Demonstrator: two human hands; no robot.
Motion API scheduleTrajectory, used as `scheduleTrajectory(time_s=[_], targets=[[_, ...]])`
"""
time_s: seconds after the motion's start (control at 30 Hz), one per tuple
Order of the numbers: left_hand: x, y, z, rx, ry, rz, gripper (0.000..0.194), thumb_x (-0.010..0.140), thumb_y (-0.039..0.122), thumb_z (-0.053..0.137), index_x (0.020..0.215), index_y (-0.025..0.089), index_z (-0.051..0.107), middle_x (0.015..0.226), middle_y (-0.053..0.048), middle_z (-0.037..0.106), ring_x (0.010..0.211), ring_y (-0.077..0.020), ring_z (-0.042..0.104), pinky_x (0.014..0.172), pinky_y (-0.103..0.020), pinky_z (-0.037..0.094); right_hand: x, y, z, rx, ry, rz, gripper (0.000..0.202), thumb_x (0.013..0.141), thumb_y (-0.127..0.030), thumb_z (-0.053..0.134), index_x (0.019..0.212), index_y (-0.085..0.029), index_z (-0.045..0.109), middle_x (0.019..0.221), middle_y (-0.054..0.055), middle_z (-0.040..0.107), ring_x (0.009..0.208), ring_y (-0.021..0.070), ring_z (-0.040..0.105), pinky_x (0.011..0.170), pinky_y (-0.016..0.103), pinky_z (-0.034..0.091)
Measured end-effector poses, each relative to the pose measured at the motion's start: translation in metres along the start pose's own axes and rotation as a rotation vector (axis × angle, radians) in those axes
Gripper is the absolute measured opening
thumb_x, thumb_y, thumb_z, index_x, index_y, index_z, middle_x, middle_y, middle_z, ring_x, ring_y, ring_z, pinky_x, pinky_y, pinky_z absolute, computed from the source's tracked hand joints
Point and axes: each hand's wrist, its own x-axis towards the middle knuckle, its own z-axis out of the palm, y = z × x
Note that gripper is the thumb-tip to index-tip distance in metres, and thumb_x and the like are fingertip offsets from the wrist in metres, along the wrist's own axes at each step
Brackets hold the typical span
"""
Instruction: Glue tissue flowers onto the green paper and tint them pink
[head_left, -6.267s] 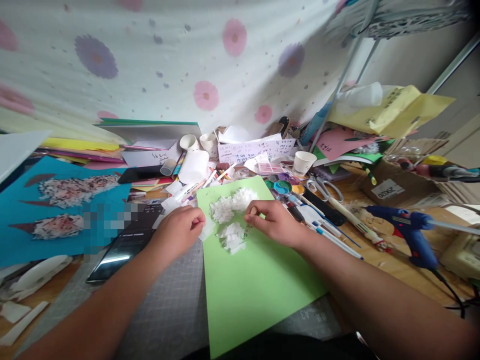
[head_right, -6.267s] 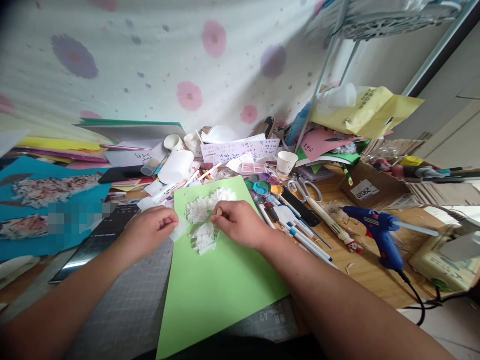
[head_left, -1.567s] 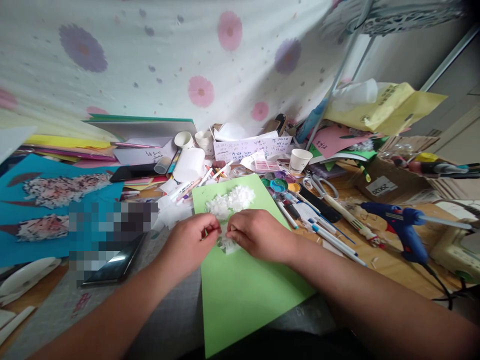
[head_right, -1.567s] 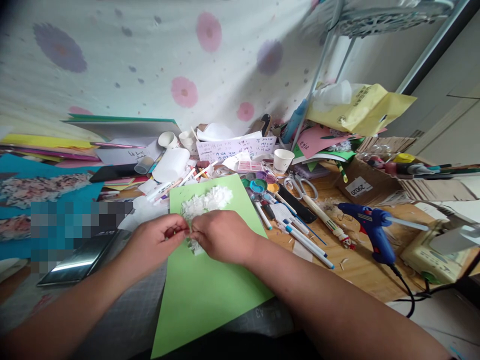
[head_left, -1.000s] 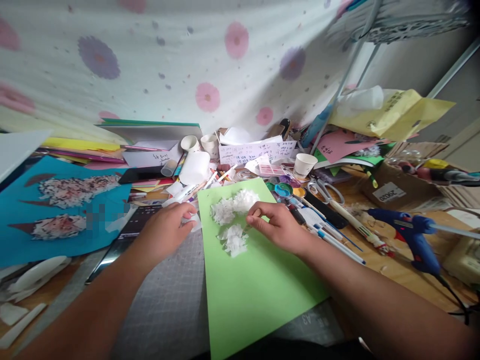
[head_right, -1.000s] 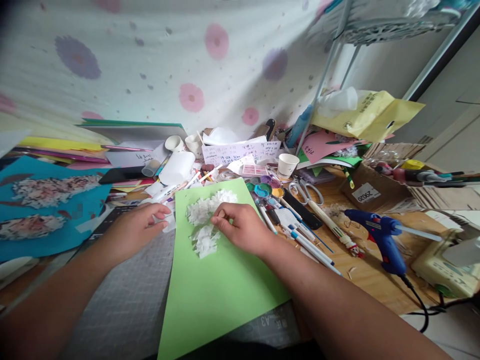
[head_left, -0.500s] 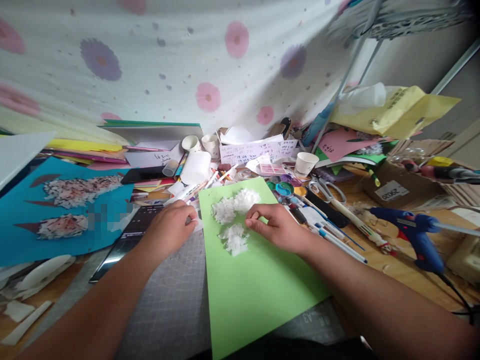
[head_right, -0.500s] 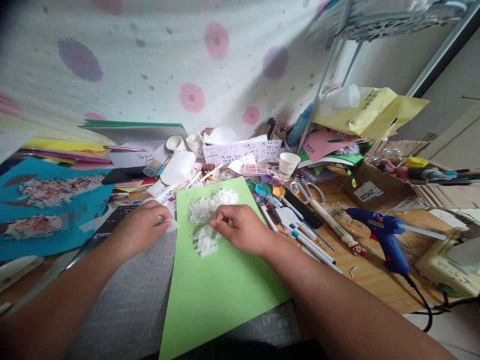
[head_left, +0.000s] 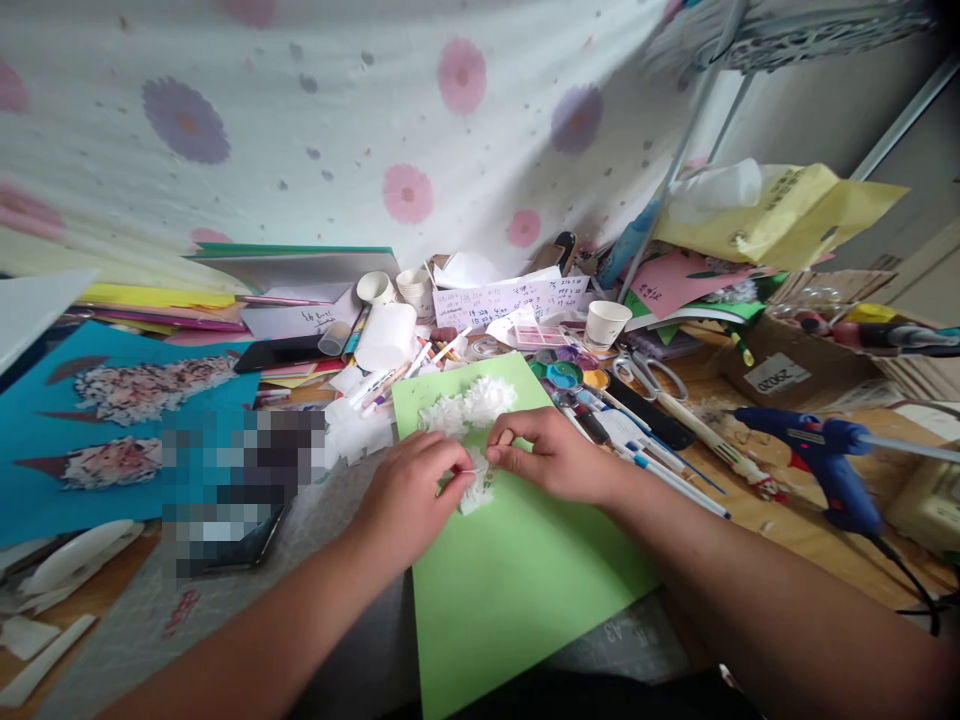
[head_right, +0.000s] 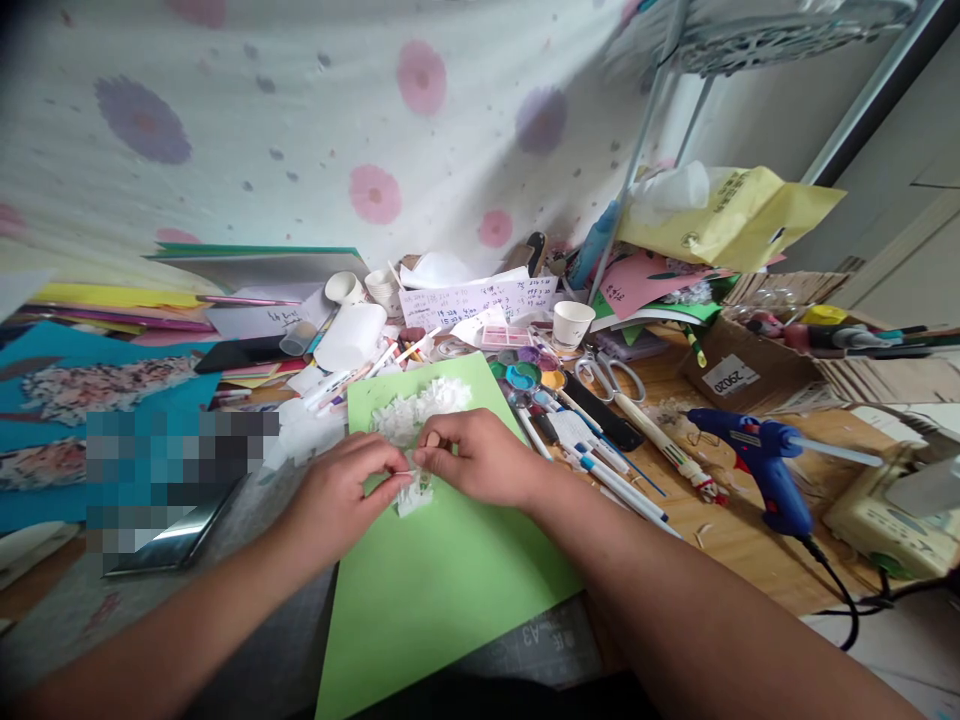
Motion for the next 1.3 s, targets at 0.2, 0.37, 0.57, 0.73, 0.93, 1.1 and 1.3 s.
scheduleTrajectory(time_s=[0.2,0.37,0.57,0.73,0.93,1.1,1.3], targets=[[-0.004,0.002,0.001,0.075,-0.023,0.089,0.011,0.082,0.014,0.057,0.074,0.02,0.062,0.082,-0.003,0.061,0.083,-0.0198,0.054,0.076,-0.032,0.04,0.0,0.0,-0.005,0.14,0.237,-0.022,0.023,0.086,-0.026,0.055,0.064,-0.018,0.053,0.067,0.001,0.061,0.063,0.0129,0.056,0.064,0.025,0.044],[-0.005,0.001,0.003,0.094,-0.043,0.112,0.012,0.079,0.009,0.058,0.076,0.019,0.065,0.082,-0.004,0.062,0.083,-0.0208,0.053,0.076,-0.033,0.041,0.001,-0.001,0.001,0.073,0.169,-0.012,0.021,0.086,-0.028,0.054,0.068,-0.017,0.055,0.069,0.002,0.062,0.064,0.0134,0.056,0.064,0.025,0.043],[-0.004,-0.001,0.001,0.117,-0.072,0.077,0.007,0.078,0.014,0.063,0.075,0.02,0.065,0.082,-0.003,0.061,0.083,-0.021,0.054,0.075,-0.034,0.041,0.001,0.001,0.009,-0.072,0.075,-0.034,0.019,0.087,-0.024,0.054,0.07,-0.016,0.056,0.068,0.002,0.06,0.062,0.0127,0.054,0.061,0.023,0.04],[-0.004,-0.009,-0.014,0.071,-0.016,0.055,0.006,0.08,0.018,0.059,0.081,0.02,0.065,0.087,-0.003,0.062,0.085,-0.0201,0.056,0.075,-0.032,0.043,0.001,0.001,0.012,-0.244,0.001,-0.064,0.016,0.088,-0.022,0.053,0.074,-0.015,0.058,0.069,0.003,0.061,0.063,0.0127,0.054,0.061,0.022,0.039],[-0.002,-0.028,-0.04,0.087,0.221,-0.067,0.015,0.083,0.025,0.05,0.079,0.02,0.063,0.085,-0.003,0.063,0.081,-0.0188,0.058,0.072,-0.029,0.045,0.006,-0.008,0.023,-0.499,-0.096,-0.146,0.02,0.09,-0.024,0.05,0.074,-0.016,0.057,0.072,0.006,0.062,0.071,0.0167,0.055,0.064,0.025,0.039],[0.0,-0.052,-0.066,0.272,0.092,-0.32,0.019,0.082,0.03,0.047,0.088,0.022,0.063,0.093,-0.004,0.067,0.081,-0.0226,0.061,0.064,-0.03,0.043,0.004,0.002,0.015,-0.22,0.009,0.002,0.019,0.088,-0.024,0.053,0.071,-0.016,0.056,0.07,0.004,0.063,0.064,0.0141,0.056,0.061,0.024,0.041],[-0.005,-0.073,-0.083,0.451,-0.109,-0.4,0.026,0.079,0.029,0.045,0.093,0.022,0.066,0.106,-0.007,0.067,0.094,-0.03,0.061,0.068,-0.036,0.043,0.001,0.006,0.004,0.189,0.243,-0.01,0.026,0.089,-0.029,0.054,0.065,-0.017,0.053,0.07,0.002,0.06,0.067,0.0142,0.058,0.066,0.026,0.044]])
